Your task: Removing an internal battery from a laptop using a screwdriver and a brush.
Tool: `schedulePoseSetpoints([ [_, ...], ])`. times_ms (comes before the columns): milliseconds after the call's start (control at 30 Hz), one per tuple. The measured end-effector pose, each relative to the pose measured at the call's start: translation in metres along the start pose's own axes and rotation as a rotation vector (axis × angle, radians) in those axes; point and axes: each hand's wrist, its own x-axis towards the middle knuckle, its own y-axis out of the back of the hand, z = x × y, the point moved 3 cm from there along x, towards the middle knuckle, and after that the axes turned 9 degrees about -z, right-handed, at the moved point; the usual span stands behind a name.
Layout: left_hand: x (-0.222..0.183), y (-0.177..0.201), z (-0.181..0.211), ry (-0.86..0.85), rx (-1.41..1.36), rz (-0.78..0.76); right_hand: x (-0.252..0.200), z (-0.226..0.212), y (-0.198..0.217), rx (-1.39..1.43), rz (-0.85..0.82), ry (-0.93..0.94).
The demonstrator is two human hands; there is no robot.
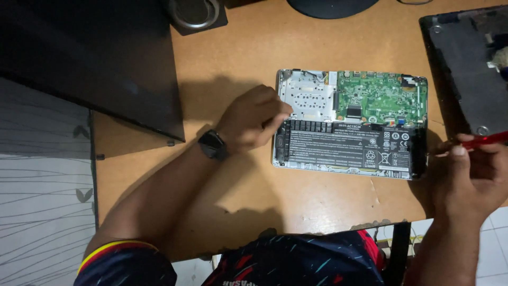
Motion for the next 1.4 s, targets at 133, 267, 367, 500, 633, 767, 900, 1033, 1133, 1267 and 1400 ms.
schedulePoseSetpoints([
  [133, -0.003, -0.001, -0.007, 0.006, 0.055, -0.012, 0.000, -0.011, -0.002, -0.087, -0.011, 0.020],
  [267, -0.003, 0.005, -0.007, 0.227, 0.021, -0.096, 0.003, -0.031, -0.015, -0.125, 0.033, -0.107],
  [367, -0.001, -0.001, 0.000, 0.156, -0.071, -0.127, 0.004, -0.037, -0.016, -0.187, -0.008, -0.057],
  [500, -0.007, -0.017, 0.008, 0.191, -0.128, -0.049, 0.006, -0.042, -0.023, -0.228, -0.010, -0.072],
  [633, -0.007, -0.013, 0.013, 0.228, -0.170, -0.046, -0.001, -0.042, -0.021, -0.079, 0.081, -0.186],
  [767, -0.008, -0.012, 0.011, 0.283, -0.252, -0.044, -0.002, -0.046, -0.021, -0.085, 0.039, -0.058],
  [900, -0.011, -0.013, 0.017, 0.291, -0.059, -0.012, 0.001, -0.058, -0.030, -0.123, 0.035, -0.068],
  [1033, -0.006, -0.012, 0.022, 0.333, 0.045, -0.037, 0.003, -0.058, -0.031, -0.112, -0.018, -0.055],
  [1133, -0.004, -0.013, 0.024, 0.320, 0.122, -0.069, 0.003, -0.057, -0.032, -0.067, -0.040, -0.034],
  [1267, 0.000, -0.014, 0.037, 0.203, 0.186, -0.124, 0.001, -0.054, -0.030, -0.071, -0.084, 0.030],
  [1400, -0.001, -0.010, 0.038, 0.145, 0.200, -0.219, -0.002, -0.049, -0.027, -0.036, -0.080, -0.005],
])
